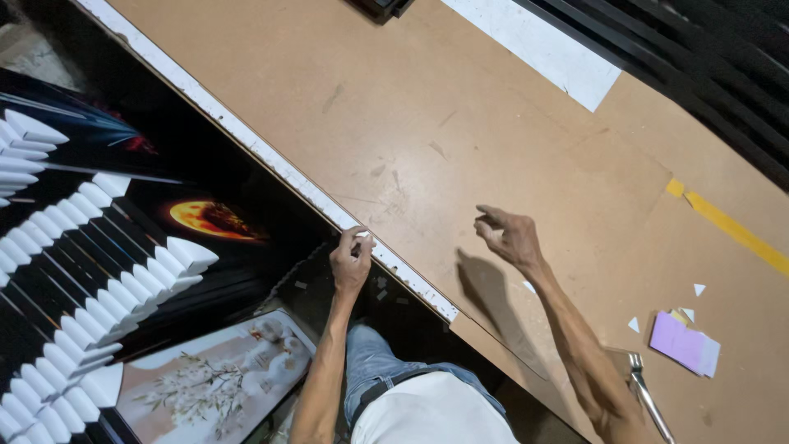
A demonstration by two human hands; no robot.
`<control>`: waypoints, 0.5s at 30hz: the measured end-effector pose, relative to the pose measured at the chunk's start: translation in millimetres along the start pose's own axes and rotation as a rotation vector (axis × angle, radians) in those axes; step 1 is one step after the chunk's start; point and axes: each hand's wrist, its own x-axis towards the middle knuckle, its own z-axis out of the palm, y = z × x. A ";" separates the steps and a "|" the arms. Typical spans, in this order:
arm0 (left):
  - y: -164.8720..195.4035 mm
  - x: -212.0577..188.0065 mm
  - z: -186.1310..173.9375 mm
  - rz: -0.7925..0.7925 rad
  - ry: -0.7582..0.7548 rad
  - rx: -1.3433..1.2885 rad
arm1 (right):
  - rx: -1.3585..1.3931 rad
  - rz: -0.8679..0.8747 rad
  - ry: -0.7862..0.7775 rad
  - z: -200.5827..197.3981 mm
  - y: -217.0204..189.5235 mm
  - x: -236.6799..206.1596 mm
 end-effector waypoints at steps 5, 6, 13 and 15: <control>-23.5 99.9 11.2 0.101 -0.183 0.189 | -0.214 -0.203 0.195 -5.0 -10.3 141.0; -29.8 123.6 10.4 0.133 -0.202 0.230 | -0.266 -0.231 0.207 -8.2 -17.4 176.8; -71.7 204.4 -8.1 0.109 -0.209 0.246 | -0.636 -0.304 0.250 -14.2 -71.1 400.1; -82.6 203.0 -9.5 0.076 -0.236 0.229 | -0.681 -0.386 0.290 -9.7 -80.4 446.7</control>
